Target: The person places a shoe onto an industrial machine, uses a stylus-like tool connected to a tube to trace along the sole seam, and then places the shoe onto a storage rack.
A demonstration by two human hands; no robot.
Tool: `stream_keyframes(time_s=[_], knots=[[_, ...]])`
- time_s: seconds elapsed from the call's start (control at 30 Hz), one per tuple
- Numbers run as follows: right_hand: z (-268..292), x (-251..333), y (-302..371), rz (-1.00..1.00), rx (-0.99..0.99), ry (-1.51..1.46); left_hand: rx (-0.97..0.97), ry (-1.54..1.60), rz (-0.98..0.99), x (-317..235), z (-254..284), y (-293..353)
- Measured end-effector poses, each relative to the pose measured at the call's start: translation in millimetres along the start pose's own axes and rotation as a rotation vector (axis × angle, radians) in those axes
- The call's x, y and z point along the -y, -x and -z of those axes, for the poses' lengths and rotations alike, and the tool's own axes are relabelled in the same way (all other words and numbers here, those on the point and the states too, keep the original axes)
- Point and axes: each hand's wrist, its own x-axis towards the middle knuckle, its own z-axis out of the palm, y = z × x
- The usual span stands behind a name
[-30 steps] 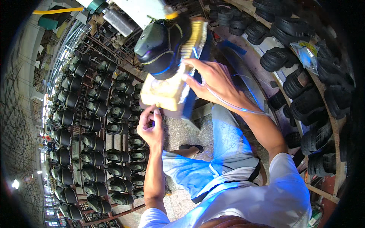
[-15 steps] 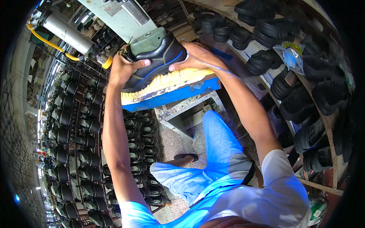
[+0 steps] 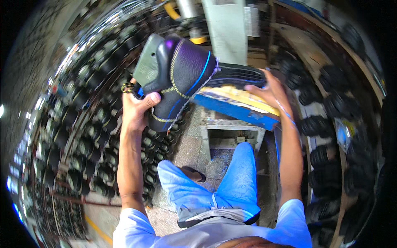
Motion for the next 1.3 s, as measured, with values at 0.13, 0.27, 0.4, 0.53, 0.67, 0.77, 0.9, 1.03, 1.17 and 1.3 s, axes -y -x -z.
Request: stream_keyframes(time_s=[0.13,0.27,0.4,0.53,0.67,0.77,0.9,1.03,1.17,1.3], knots=[[-7,2,6,-0.021,-0.008,0.073,-0.175,-0.045,0.185,14,65,71],[-8,17,14,-0.011,0.061,-0.199,-0.123,-0.906,0.118,58,102,126],[-7,20,12,-0.007,0.041,0.017,0.177,-1.123,0.068,131,144,161],[0,12,7,-0.041,0.032,0.088,0.387,-1.216,0.054,171,206,145],[2,16,9,-0.062,0.021,0.196,0.475,-1.312,0.093,176,273,98],[0,16,10,-0.067,0.007,0.234,0.532,-1.476,0.077,173,328,63],[1,16,8,-0.033,0.017,0.244,0.075,-1.19,0.238,191,413,65],[-4,20,6,0.017,0.036,0.248,0.033,-1.626,0.48,219,444,101],[22,4,12,-0.008,0.014,0.25,-0.39,-1.533,0.527,190,351,126],[1,21,30,0.397,-0.527,0.474,-1.097,-1.756,0.105,169,334,222]])
